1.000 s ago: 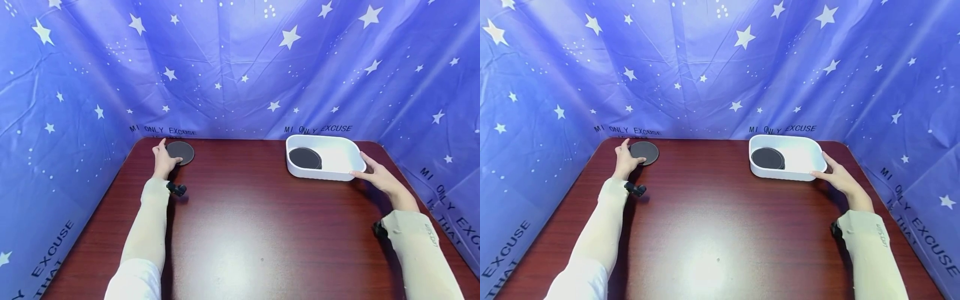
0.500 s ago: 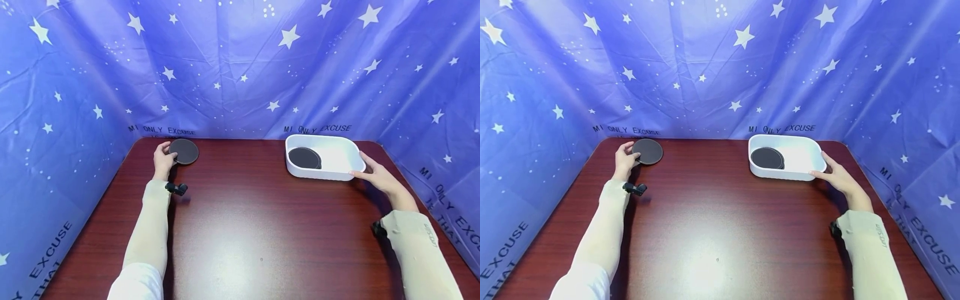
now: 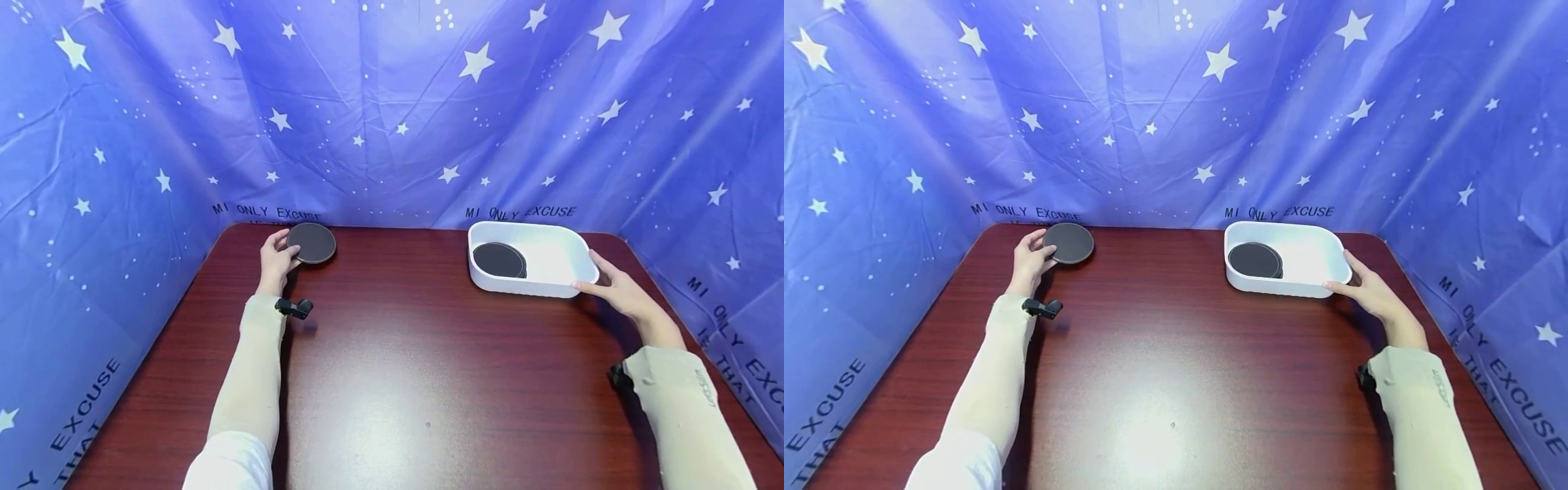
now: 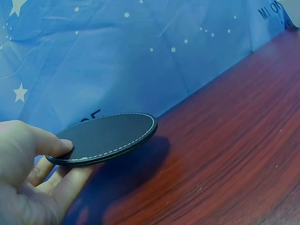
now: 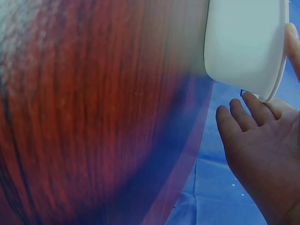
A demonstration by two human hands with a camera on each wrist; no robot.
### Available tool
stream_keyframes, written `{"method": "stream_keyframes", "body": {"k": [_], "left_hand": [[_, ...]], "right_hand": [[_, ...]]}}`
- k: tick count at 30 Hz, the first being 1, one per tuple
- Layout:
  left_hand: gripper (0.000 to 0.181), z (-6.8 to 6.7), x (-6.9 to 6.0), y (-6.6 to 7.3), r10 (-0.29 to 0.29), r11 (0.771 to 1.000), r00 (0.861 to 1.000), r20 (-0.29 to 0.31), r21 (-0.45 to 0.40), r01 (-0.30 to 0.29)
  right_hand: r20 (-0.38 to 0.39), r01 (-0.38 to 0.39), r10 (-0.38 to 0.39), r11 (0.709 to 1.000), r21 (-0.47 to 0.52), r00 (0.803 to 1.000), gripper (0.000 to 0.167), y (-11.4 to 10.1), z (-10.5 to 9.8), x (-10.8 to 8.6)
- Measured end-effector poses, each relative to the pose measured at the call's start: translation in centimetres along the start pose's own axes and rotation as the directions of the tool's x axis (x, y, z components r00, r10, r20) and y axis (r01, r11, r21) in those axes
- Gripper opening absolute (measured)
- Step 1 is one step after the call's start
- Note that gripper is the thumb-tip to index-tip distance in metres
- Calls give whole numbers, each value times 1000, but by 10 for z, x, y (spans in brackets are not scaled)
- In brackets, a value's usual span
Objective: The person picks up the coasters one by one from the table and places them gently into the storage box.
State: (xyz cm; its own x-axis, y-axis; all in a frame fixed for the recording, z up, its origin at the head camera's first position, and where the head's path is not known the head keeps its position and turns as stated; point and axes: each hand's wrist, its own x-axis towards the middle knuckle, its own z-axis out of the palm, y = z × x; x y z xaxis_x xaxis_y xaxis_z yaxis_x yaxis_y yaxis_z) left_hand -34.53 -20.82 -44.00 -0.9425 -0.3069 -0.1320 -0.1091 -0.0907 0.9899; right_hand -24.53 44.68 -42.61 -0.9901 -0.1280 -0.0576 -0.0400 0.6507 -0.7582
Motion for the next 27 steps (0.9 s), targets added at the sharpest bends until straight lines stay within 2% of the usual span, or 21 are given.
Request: {"method": "stream_keyframes", "body": {"k": [4,10,19,27], "left_hand": [[56,6,-1,1,-2,999,1000,15,-51,3],[56,16,-5,0,7,997,999,41,-72,-4],[56,42,-11,3,10,993,995,97,-115,1],[56,69,-17,4,20,991,986,163,-135,3]], "right_hand": [[5,-4,4,1000,0,1000,92,-2,0,-2],[11,5,-5,1000,7,1000,92,-3,-1,-2],[1,21,-21,999,30,1000,91,1,-1,-1],[-3,26,-26,999,28,1000,90,1,1,0]]}}
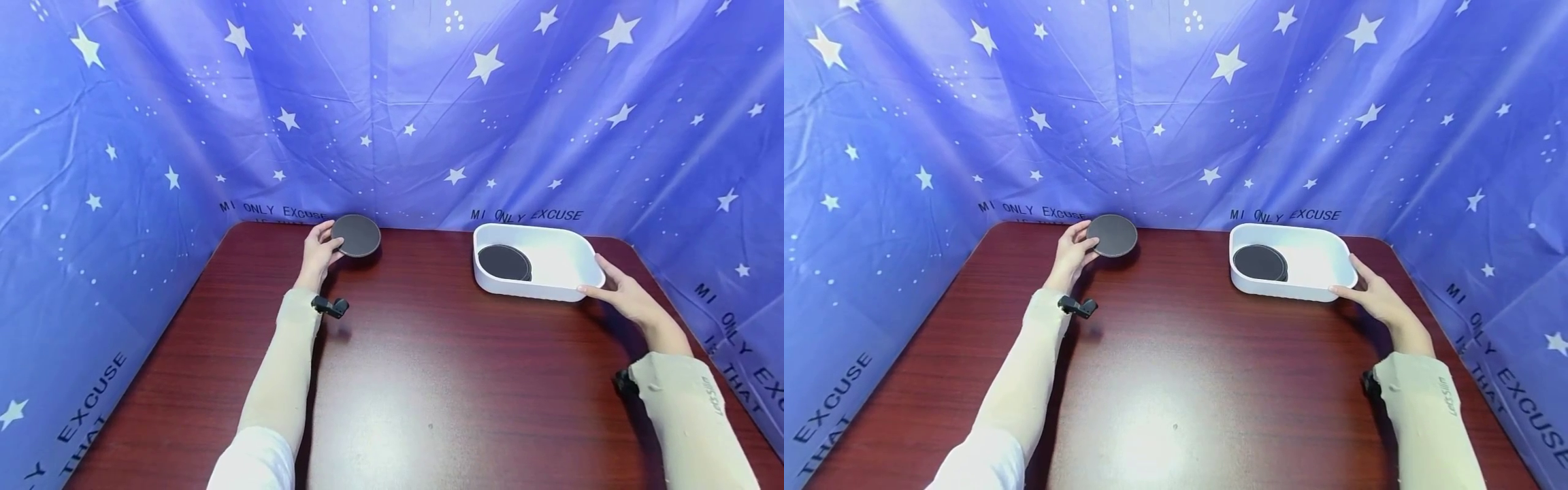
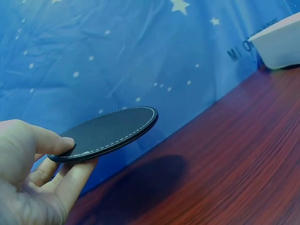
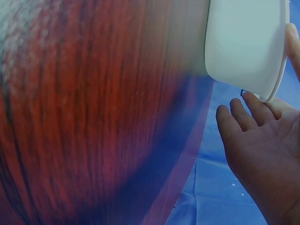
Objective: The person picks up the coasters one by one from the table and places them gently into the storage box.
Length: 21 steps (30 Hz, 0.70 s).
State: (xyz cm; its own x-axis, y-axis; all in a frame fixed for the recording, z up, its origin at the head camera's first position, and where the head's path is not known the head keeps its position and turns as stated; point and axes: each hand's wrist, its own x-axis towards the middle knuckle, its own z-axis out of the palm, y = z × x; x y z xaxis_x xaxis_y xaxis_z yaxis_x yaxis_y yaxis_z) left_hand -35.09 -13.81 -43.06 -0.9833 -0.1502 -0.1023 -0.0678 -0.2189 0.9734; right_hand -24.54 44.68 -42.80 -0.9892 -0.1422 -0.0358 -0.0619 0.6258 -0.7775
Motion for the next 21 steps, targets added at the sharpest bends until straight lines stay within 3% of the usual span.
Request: {"method": "stream_keyframes", "body": {"k": [21], "left_hand": [[55,80,-9,-11,2,1000,992,124,-12,-1]], "right_hand": [[-10,12,-12,1000,-2,1000,90,2,-1,1]]}}
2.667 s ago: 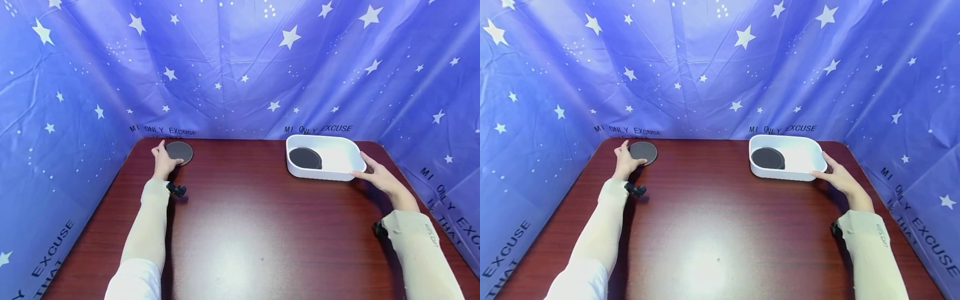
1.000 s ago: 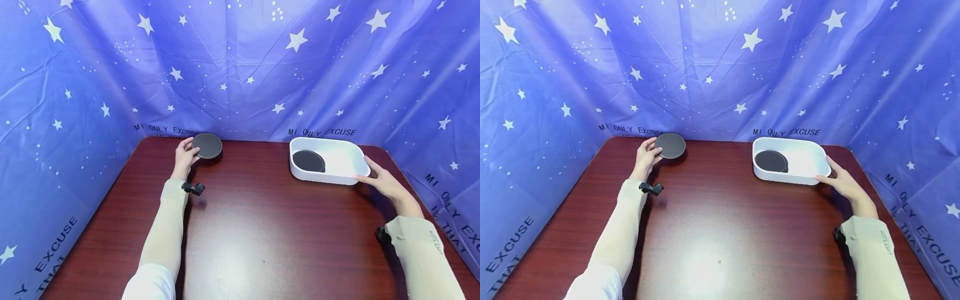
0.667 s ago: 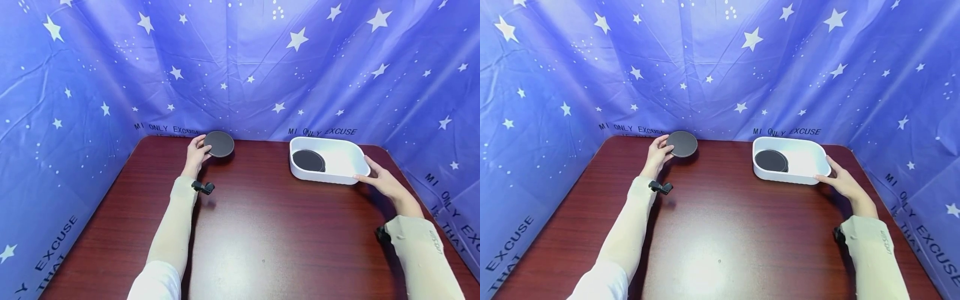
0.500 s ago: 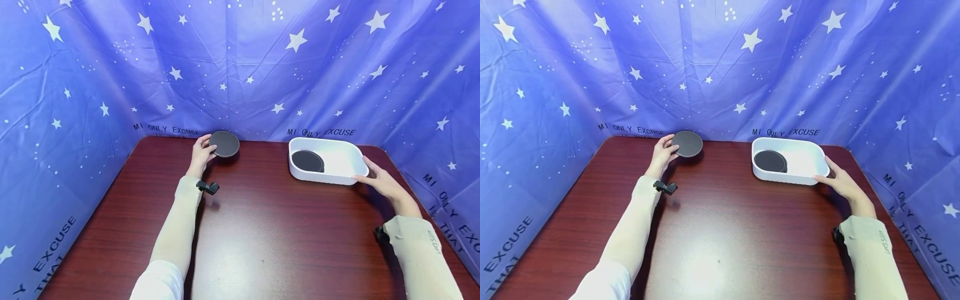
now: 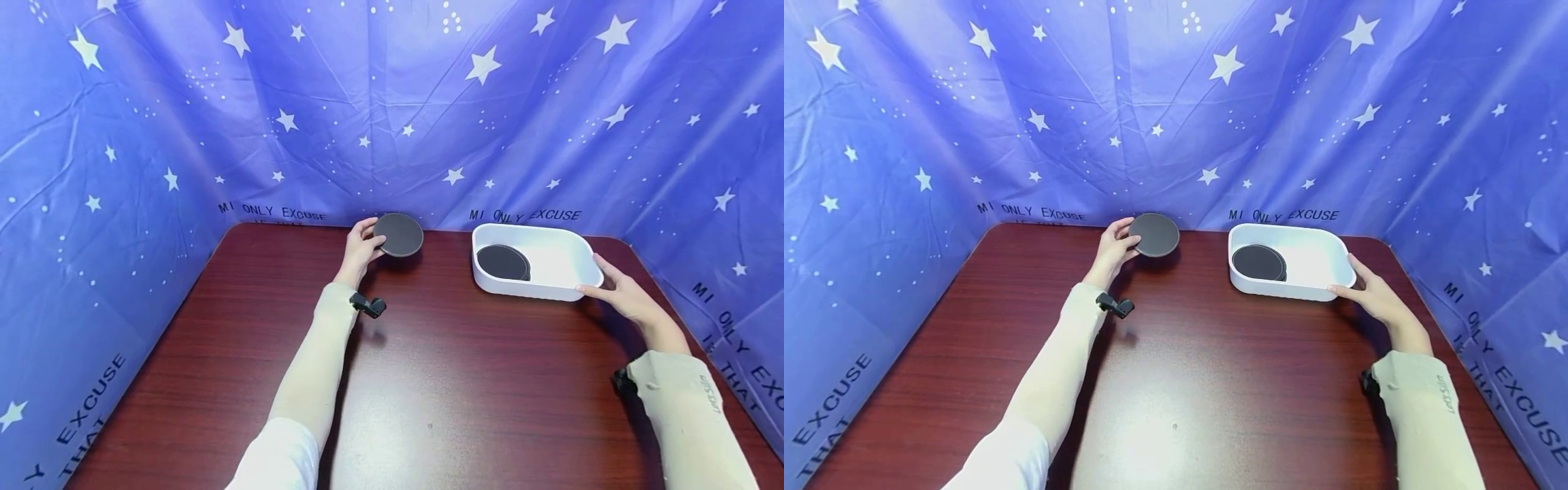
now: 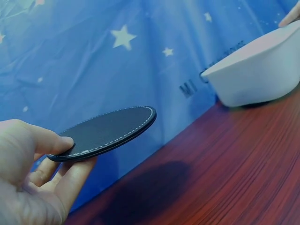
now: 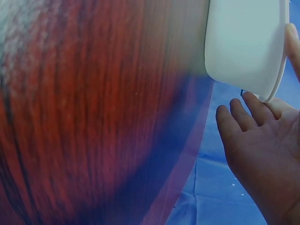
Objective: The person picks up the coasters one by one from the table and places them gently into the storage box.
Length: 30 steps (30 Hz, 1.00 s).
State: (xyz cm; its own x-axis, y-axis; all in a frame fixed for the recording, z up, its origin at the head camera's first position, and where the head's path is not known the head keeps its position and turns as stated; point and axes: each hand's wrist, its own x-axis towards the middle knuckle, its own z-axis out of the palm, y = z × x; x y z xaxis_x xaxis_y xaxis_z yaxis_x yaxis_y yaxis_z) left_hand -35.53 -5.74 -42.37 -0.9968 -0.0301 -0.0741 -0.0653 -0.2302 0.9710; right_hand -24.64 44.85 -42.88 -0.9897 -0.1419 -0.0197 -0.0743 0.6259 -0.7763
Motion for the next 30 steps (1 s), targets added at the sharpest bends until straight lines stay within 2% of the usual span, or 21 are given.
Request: {"method": "stream_keyframes", "body": {"k": [14,22,30], "left_hand": [[53,54,-11,-3,-32,999,993,111,2,32],[51,82,-14,-15,-53,998,987,151,-8,55],[49,114,-25,-21,-70,997,977,203,-10,74]], "right_hand": [[9,-34,34,999,-26,999,91,-4,0,-1],[8,-26,26,999,-23,1000,91,-4,1,-1],[9,-26,27,999,-20,1000,91,-4,1,-1]]}}
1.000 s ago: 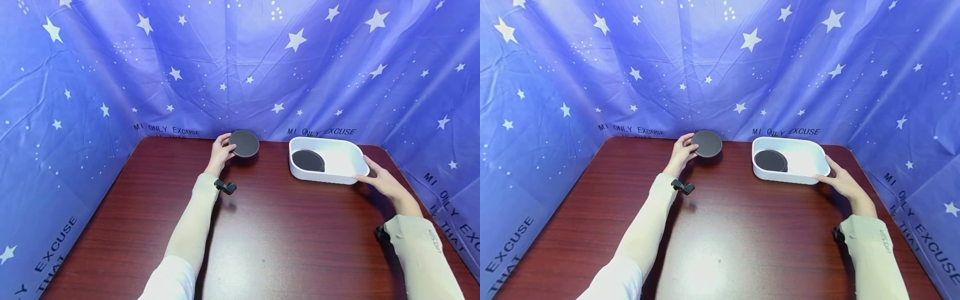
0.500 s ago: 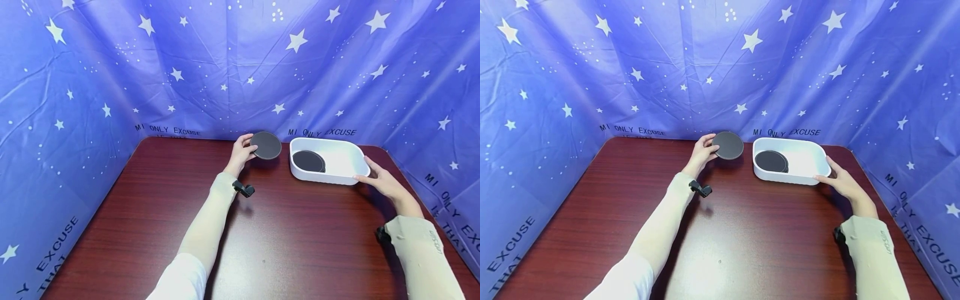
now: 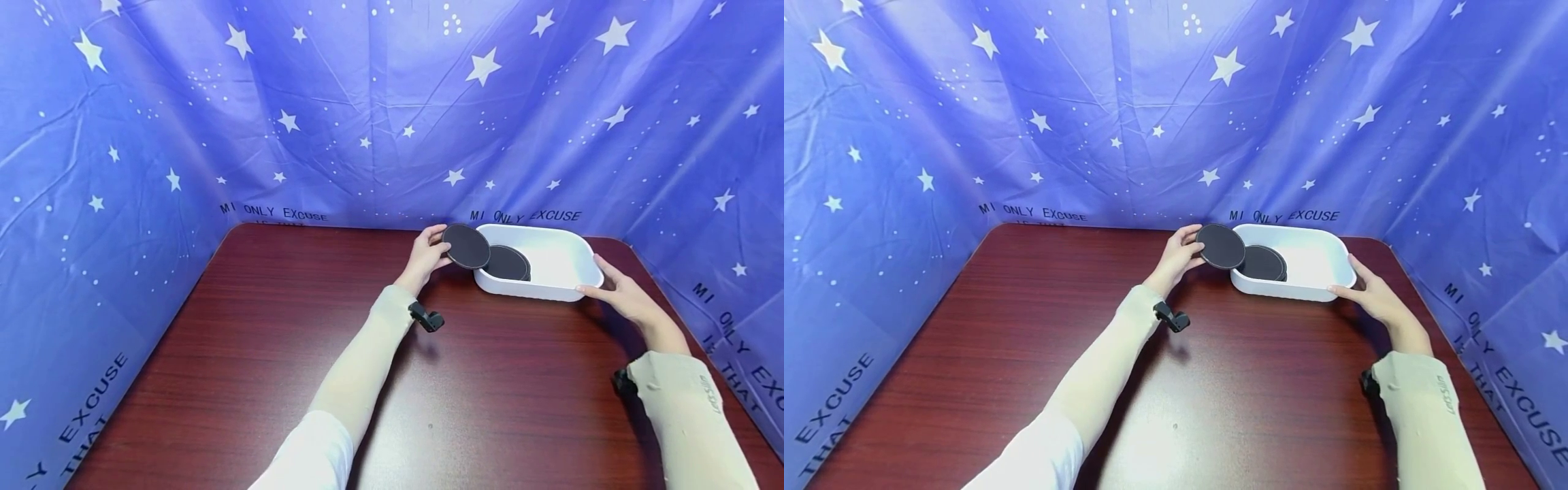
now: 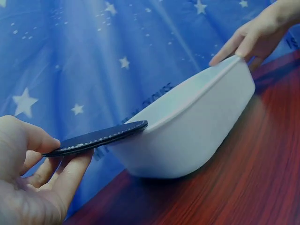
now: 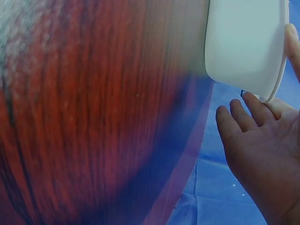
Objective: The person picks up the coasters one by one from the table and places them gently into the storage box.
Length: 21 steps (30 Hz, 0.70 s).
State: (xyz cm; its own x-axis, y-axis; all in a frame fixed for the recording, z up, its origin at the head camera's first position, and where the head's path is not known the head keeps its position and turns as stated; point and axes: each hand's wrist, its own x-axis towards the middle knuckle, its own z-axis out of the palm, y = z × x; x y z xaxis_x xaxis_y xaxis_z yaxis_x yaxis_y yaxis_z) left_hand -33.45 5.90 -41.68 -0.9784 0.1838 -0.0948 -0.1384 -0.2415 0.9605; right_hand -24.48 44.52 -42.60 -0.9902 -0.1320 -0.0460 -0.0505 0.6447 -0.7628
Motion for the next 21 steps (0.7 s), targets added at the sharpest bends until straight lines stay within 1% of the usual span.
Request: {"method": "stream_keyframes", "body": {"k": [2,5,10,14,17,21], "left_hand": [[48,7,-1,-2,-1,1000,1000,9,-6,1],[48,16,-3,-4,-10,1000,999,37,7,10],[49,22,-3,-8,-37,998,994,107,62,31],[46,21,-3,-10,-61,994,984,170,103,44],[43,16,-3,-11,-69,991,980,185,127,46],[43,7,-3,-10,-65,991,979,191,128,40]], "right_hand": [[-4,5,-5,1000,-11,1000,91,-1,0,0],[-9,13,-13,1000,-25,1000,91,-2,0,-1],[-13,13,-13,999,-32,1000,92,-2,0,-2],[-6,11,-11,1000,-20,1000,91,-2,0,-1],[-2,9,-9,1000,-12,1000,91,-2,0,-1],[0,6,-6,1000,-15,1000,91,-1,0,-1]]}}
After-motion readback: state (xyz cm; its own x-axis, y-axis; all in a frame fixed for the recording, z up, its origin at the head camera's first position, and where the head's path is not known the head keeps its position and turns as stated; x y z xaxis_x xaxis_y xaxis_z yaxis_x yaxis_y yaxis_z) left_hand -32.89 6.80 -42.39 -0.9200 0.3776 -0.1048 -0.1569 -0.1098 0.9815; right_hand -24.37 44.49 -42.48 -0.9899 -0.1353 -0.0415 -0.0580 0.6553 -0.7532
